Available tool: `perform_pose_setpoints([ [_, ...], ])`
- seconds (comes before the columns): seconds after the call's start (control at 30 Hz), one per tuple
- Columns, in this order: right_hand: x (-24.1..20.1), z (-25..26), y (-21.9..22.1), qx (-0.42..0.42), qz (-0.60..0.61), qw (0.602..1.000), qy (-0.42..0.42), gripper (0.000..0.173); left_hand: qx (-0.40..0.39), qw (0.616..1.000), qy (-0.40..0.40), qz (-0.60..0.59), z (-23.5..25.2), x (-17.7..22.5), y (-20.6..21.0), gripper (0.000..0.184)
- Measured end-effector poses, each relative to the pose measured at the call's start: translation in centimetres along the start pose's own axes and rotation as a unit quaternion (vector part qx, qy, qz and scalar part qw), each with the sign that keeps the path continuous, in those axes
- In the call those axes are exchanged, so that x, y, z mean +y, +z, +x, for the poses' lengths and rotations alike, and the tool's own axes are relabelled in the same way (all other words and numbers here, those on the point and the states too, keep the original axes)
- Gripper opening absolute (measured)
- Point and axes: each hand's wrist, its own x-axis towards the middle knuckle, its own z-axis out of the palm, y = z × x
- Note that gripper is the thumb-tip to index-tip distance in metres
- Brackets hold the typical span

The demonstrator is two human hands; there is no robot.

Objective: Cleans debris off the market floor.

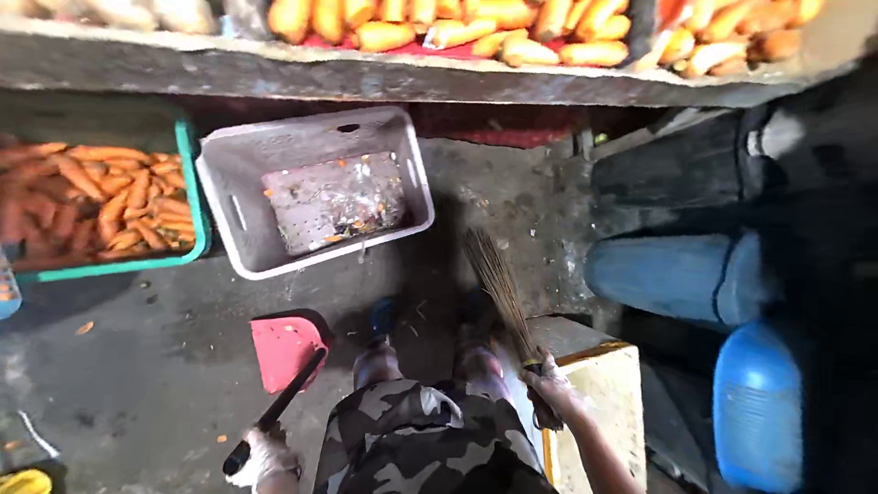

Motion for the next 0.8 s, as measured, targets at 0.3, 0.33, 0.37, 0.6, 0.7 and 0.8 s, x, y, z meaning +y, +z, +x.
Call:
perform_pose_setpoints([
  [0.3,9.2,7.1,-11.7,0.014,0.056,0.997,0.046,0.068,-0.183,0.939,0.234,0.176,-14.7,2.2,1.7,0.054],
  [0.33,10.3,8.2,-14.3,0.01,0.029,0.998,0.045,0.067,-0.194,0.916,0.268,0.229,-16.2,1.9,2.1,0.059],
  [0.37,11.4,9.6,-16.8,0.02,0.022,0.999,0.04,0.066,-0.213,0.89,0.29,0.281,-18.2,1.8,2.6,0.062],
  [0.6,18.3,27.5,-31.2,0.095,0.063,0.988,-0.106,0.088,-0.253,0.828,0.378,0.327,-34.9,-0.4,13.2,0.047],
  [0.7,20.1,36.6,-27.0,0.139,0.175,0.968,-0.119,0.077,-0.245,0.806,0.393,0.369,-44.1,-0.6,18.9,0.04],
  [0.8,7.9,27.4,-24.3,-0.04,0.094,0.993,0.056,0.076,-0.246,0.769,0.401,0.434,-47.7,-1.1,24.3,0.04],
])
